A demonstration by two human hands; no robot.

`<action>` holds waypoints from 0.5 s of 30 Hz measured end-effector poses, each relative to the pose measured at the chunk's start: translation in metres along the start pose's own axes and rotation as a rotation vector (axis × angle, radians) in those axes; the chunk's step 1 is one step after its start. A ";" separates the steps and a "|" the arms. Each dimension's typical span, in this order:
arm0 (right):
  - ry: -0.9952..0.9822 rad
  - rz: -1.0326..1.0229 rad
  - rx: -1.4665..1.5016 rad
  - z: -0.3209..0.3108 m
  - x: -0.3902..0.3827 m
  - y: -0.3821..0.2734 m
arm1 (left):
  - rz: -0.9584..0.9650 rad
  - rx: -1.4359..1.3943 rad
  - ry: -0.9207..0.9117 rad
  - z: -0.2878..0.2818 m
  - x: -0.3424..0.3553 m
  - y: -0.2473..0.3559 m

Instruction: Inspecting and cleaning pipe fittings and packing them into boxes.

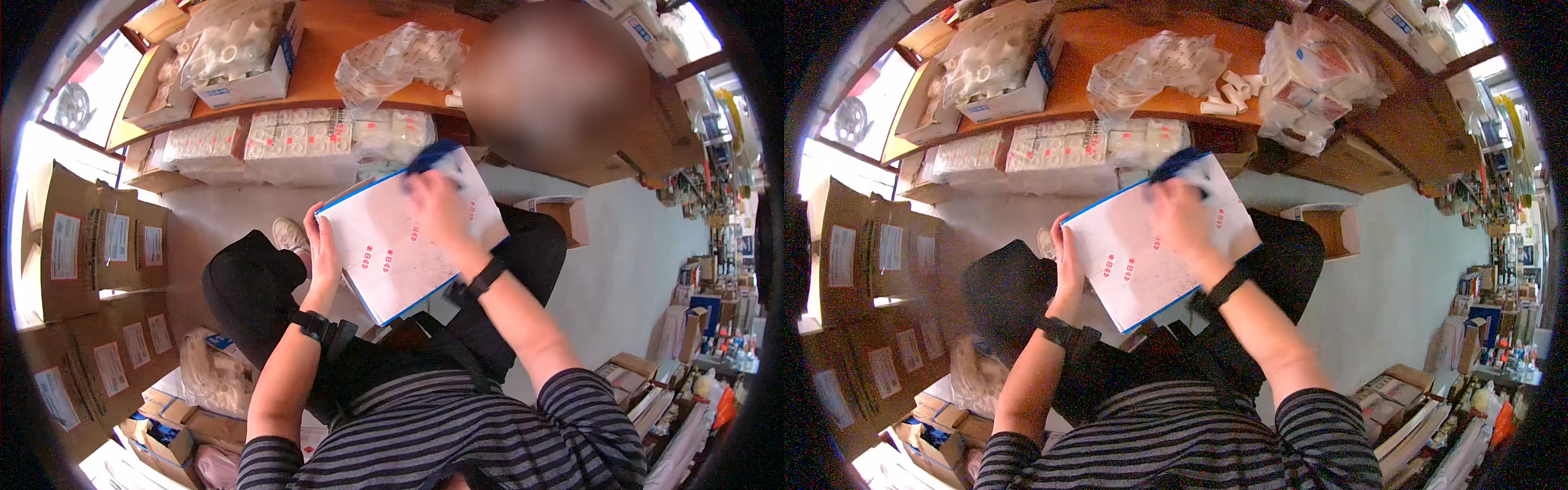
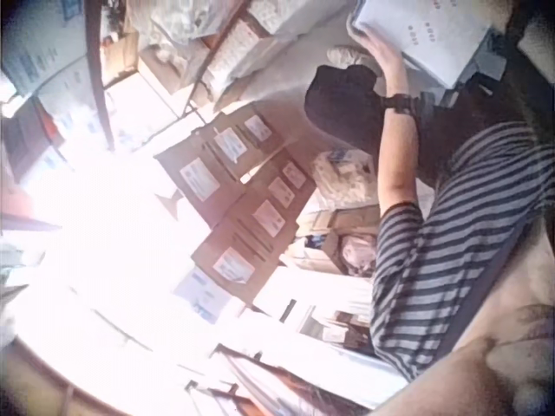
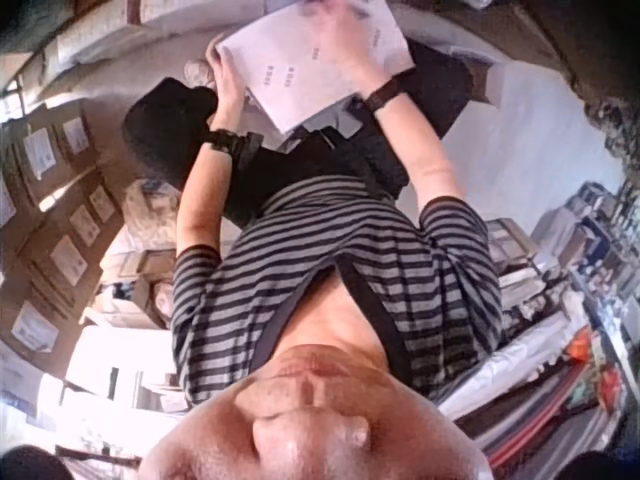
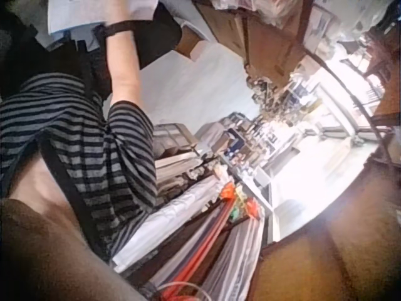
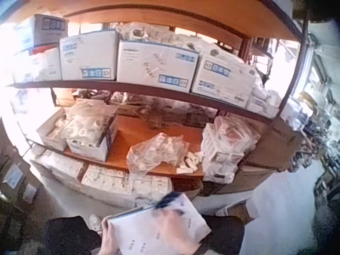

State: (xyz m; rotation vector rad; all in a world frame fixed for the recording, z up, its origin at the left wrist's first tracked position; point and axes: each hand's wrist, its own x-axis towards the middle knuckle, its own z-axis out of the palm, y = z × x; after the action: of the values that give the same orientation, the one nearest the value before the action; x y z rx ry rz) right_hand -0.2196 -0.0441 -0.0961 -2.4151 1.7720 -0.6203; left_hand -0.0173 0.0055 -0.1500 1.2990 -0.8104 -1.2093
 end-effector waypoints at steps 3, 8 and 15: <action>-0.084 -0.344 0.219 0.003 -0.028 -0.072 | -0.039 0.068 0.075 -0.001 -0.005 -0.002; -0.030 -0.256 0.051 0.006 -0.009 -0.041 | -0.050 0.075 0.059 -0.006 -0.012 0.000; 0.031 0.221 -0.174 -0.004 0.042 0.077 | 0.105 0.220 0.065 0.003 -0.012 0.016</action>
State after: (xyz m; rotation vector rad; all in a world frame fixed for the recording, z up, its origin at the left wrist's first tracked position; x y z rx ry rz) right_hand -0.2796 -0.1076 -0.1040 -2.2754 2.1499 -0.5007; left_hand -0.0195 0.0139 -0.1324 1.4465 -0.9731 -1.0111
